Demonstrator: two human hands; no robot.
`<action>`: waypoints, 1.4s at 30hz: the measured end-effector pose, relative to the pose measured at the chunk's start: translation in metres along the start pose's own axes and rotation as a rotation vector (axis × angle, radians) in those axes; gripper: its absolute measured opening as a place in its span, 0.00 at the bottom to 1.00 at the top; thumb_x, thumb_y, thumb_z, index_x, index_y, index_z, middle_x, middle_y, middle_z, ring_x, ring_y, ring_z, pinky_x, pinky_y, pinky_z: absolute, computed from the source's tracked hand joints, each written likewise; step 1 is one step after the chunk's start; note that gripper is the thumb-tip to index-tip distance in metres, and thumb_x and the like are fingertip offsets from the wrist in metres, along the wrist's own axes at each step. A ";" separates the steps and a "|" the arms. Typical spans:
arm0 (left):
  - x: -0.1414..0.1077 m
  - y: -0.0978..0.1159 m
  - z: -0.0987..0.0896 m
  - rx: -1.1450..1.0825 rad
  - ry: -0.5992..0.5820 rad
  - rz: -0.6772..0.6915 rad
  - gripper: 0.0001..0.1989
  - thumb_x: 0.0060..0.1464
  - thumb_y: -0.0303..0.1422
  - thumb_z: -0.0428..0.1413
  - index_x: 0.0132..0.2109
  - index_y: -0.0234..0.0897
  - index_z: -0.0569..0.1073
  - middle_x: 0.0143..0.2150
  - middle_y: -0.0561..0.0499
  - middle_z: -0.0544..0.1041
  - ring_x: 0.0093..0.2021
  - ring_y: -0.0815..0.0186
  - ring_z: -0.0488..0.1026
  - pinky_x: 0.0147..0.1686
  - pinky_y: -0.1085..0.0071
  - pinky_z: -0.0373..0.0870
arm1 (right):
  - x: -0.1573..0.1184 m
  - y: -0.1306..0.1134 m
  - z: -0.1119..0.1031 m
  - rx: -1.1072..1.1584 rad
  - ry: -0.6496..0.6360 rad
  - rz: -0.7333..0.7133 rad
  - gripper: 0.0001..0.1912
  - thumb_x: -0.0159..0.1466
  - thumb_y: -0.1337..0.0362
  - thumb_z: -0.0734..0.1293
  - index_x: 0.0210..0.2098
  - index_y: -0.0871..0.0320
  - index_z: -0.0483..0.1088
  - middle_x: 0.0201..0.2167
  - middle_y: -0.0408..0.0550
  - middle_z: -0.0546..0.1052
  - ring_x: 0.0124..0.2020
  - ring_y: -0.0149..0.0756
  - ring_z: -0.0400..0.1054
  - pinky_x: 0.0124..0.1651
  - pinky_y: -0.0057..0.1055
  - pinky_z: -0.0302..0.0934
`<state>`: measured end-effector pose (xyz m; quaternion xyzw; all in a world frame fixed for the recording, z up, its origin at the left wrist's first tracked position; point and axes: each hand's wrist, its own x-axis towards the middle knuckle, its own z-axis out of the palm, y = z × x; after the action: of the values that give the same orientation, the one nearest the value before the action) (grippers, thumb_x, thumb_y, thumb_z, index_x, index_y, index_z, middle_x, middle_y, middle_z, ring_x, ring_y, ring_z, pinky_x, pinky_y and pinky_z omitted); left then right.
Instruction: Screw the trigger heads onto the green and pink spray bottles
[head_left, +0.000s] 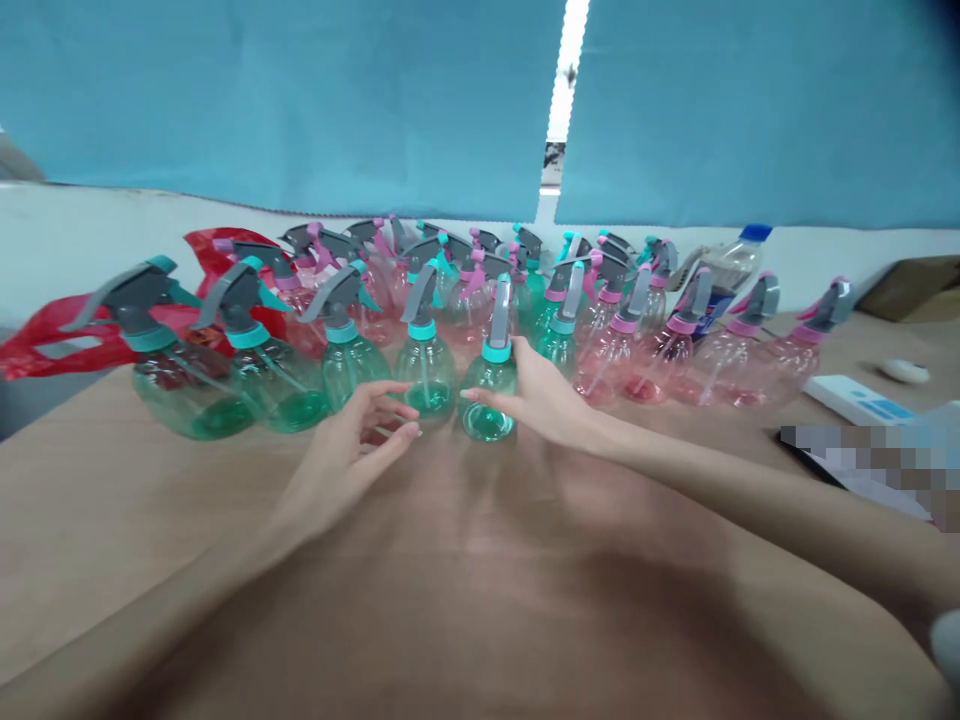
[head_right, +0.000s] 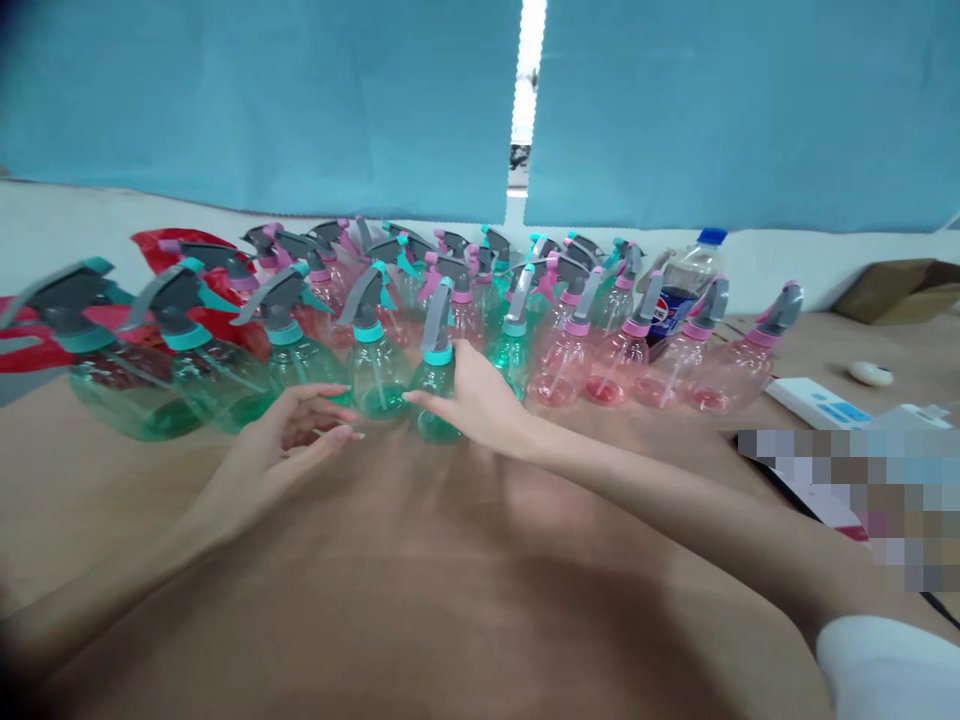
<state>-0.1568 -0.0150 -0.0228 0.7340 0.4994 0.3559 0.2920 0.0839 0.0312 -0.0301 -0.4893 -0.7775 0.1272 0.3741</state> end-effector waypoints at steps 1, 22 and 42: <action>0.000 0.000 -0.001 0.009 -0.009 0.006 0.20 0.58 0.43 0.55 0.54 0.42 0.64 0.44 0.47 0.75 0.43 0.55 0.77 0.40 0.57 0.74 | 0.003 0.001 0.003 0.015 0.014 -0.004 0.28 0.59 0.46 0.68 0.48 0.58 0.60 0.45 0.57 0.73 0.46 0.51 0.69 0.45 0.47 0.64; 0.006 -0.004 0.000 0.113 -0.094 0.018 0.14 0.60 0.44 0.52 0.48 0.43 0.68 0.40 0.50 0.79 0.37 0.59 0.79 0.36 0.64 0.73 | 0.035 0.014 0.014 0.060 0.058 0.073 0.37 0.60 0.50 0.67 0.59 0.64 0.51 0.54 0.66 0.71 0.54 0.56 0.68 0.53 0.50 0.62; 0.033 0.025 0.058 0.126 -0.266 0.162 0.11 0.61 0.36 0.50 0.49 0.40 0.68 0.40 0.48 0.78 0.37 0.61 0.78 0.37 0.64 0.74 | -0.032 0.049 -0.081 -0.158 0.214 0.148 0.19 0.61 0.51 0.68 0.45 0.58 0.73 0.42 0.54 0.79 0.33 0.43 0.74 0.40 0.45 0.68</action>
<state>-0.0885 0.0033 -0.0295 0.8293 0.4168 0.2460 0.2792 0.1811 0.0142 -0.0167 -0.5838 -0.7026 0.0398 0.4049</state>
